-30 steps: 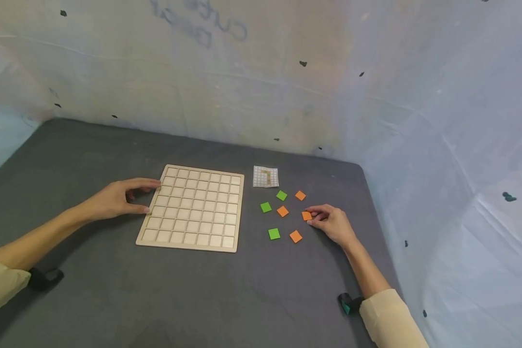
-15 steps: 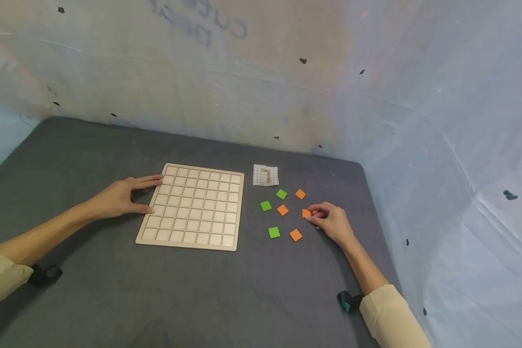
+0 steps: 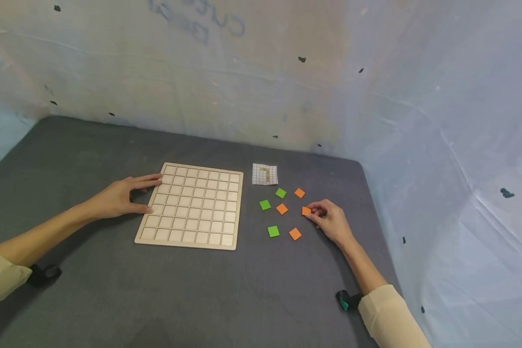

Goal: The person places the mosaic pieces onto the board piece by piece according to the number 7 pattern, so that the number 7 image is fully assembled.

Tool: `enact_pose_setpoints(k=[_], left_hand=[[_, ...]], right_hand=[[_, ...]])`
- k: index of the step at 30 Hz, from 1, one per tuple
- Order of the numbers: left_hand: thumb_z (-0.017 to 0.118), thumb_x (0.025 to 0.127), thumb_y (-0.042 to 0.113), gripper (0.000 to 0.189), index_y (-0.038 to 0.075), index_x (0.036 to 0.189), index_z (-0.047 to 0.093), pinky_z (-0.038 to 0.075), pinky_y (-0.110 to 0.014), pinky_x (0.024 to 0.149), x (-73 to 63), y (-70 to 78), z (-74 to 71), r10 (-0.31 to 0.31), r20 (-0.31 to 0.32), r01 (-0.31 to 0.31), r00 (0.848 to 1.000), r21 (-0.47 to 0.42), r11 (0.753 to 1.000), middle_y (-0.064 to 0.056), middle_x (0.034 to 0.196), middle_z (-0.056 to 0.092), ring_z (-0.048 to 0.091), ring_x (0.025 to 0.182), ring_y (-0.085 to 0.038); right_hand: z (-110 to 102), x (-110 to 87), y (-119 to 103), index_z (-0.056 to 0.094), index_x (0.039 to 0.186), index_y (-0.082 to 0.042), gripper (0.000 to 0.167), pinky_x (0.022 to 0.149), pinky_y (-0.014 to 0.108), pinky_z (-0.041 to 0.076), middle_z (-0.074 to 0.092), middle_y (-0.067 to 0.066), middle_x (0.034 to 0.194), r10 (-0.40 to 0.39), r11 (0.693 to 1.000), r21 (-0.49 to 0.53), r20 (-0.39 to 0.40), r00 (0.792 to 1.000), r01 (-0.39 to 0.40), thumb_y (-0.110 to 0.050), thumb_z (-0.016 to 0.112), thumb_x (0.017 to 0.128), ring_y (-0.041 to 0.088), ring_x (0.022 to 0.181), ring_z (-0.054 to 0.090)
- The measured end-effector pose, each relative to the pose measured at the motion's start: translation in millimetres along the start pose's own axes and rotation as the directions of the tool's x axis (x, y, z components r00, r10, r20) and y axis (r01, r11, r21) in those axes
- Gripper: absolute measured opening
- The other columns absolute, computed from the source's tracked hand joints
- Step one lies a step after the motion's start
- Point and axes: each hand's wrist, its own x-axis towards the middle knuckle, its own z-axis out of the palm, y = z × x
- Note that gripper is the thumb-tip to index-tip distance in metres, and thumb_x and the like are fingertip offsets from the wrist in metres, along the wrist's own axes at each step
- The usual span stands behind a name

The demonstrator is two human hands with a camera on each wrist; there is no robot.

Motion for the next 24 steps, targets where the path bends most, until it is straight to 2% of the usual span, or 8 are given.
enact_pose_setpoints(k=[4, 12, 18, 24], left_hand=[[0.082, 0.082, 0.033, 0.08, 0.003, 0.147, 0.048, 0.042, -0.046, 0.087, 0.3, -0.4, 0.1, 0.005, 0.002, -0.005, 1.0, 0.0, 1.0, -0.012, 0.158, 0.035, 0.056, 0.104, -0.02], [0.083, 0.082, 0.032, 0.08, 0.002, 0.147, 0.047, 0.041, -0.047, 0.088, 1.3, -0.6, -0.5, 0.007, 0.007, -0.007, 1.0, 0.007, 1.0, -0.013, 0.158, 0.034, 0.055, 0.105, -0.021], [0.083, 0.083, 0.032, 0.08, 0.002, 0.147, 0.047, 0.041, -0.048, 0.089, 1.7, -0.1, -0.9, 0.01, 0.012, -0.01, 1.0, 0.009, 1.0, -0.014, 0.158, 0.034, 0.056, 0.106, -0.022], [0.082, 0.083, 0.031, 0.079, 0.002, 0.148, 0.047, 0.041, -0.048, 0.088, 2.0, 0.5, -0.6, 0.014, 0.017, -0.015, 1.0, 0.016, 1.0, -0.014, 0.158, 0.034, 0.055, 0.106, -0.021]], right_hand=[[0.1, -0.3, -0.4, 0.071, 0.109, -0.003, 0.02, 0.053, 0.025, 0.053, 0.062, 0.007, 0.094, -0.017, 1.0, -0.009, -0.009, 1.0, 0.017, -0.007, 0.074, 0.09, 0.014, 0.076, 0.062], [2.2, 2.0, -3.5, 0.071, 0.108, -0.003, 0.019, 0.052, 0.023, 0.052, 0.061, 0.008, 0.099, -0.035, 0.995, -0.091, -0.015, 0.999, 0.034, -0.007, 0.074, 0.09, 0.011, 0.073, 0.06], [3.5, 2.5, -5.2, 0.071, 0.11, -0.004, 0.02, 0.052, 0.024, 0.051, 0.062, 0.008, 0.101, -0.022, 0.991, -0.129, -0.017, 1.0, 0.02, -0.011, 0.074, 0.091, 0.013, 0.074, 0.06], [4.5, 3.4, -4.8, 0.071, 0.11, -0.007, 0.021, 0.063, 0.027, 0.046, 0.064, 0.006, 0.104, -0.044, 0.977, -0.211, -0.031, 0.999, 0.036, -0.014, 0.074, 0.091, 0.013, 0.079, 0.058]])
